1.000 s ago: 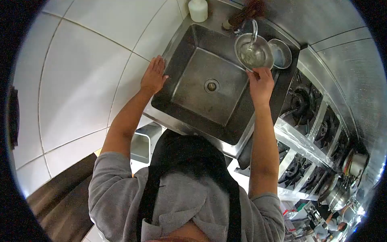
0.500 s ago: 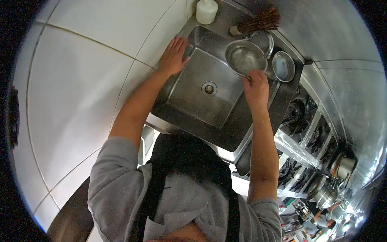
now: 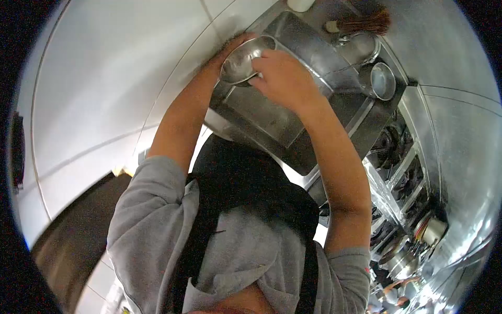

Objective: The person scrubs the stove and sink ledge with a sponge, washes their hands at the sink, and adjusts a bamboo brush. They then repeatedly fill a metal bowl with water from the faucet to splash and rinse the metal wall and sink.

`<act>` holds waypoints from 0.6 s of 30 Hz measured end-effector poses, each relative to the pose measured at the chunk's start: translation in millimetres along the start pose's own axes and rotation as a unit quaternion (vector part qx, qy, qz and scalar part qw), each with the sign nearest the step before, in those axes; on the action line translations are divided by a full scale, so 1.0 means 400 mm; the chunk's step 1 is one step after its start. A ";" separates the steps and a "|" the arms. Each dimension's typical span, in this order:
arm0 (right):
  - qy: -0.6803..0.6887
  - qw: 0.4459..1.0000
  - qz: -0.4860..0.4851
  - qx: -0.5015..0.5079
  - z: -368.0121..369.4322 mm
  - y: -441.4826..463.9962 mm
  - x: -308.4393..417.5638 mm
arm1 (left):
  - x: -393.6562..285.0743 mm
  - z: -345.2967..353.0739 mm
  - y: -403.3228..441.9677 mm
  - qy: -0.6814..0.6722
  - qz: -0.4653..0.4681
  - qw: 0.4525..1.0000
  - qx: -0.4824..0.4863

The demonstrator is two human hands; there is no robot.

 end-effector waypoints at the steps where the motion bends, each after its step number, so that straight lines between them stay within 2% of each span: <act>1: 0.005 1.000 -0.011 0.006 0.013 -0.002 0.028 | 0.018 -0.022 -0.050 -0.004 0.003 1.000 -0.013; 2: 0.008 0.999 -0.030 0.022 0.030 -0.003 0.054 | 0.040 -0.046 -0.099 0.004 0.034 0.999 0.035; 4: 0.019 0.997 -0.064 0.042 0.060 0.003 0.101 | 0.074 -0.105 -0.184 0.015 0.068 0.996 0.064; 5: 0.029 0.995 -0.076 0.056 0.073 -0.001 0.122 | 0.093 -0.136 -0.218 0.145 0.131 0.980 0.045; 7: 0.052 0.993 -0.080 0.070 0.104 -0.015 0.160 | 0.142 -0.184 -0.284 0.396 0.229 0.889 0.023; 9: 0.053 0.988 -0.126 0.079 0.134 -0.034 0.191 | 0.203 -0.211 -0.347 0.613 0.309 0.726 0.026; 10: 0.058 0.988 -0.119 0.075 0.147 -0.054 0.207 | 0.227 -0.222 -0.375 0.615 0.305 0.726 0.034; 11: 0.054 0.988 -0.110 0.095 0.159 -0.077 0.223 | 0.253 -0.227 -0.410 0.695 0.295 0.656 0.005; 13: 0.050 0.988 -0.092 0.112 0.179 -0.136 0.247 | 0.317 -0.208 -0.463 0.763 0.287 0.579 -0.015; 15: 0.024 0.991 -0.076 0.111 0.192 -0.221 0.262 | 0.393 -0.154 -0.498 0.820 0.212 0.515 -0.136; 16: 0.014 0.989 -0.043 0.143 0.189 -0.271 0.269 | 0.428 -0.095 -0.519 0.832 0.181 0.494 -0.175; 18: 0.015 0.983 0.036 0.179 0.166 -0.366 0.278 | 0.470 0.059 -0.552 0.803 0.141 0.548 -0.190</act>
Point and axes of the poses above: each hand's wrist, its own y-axis towards the middle knuckle, its own z-axis out of the palm, x = y × z, the point moved 1 cm from there along y, towards the middle knuckle, and after that the axes turned 1 degree about x, right-handed, at the moved point
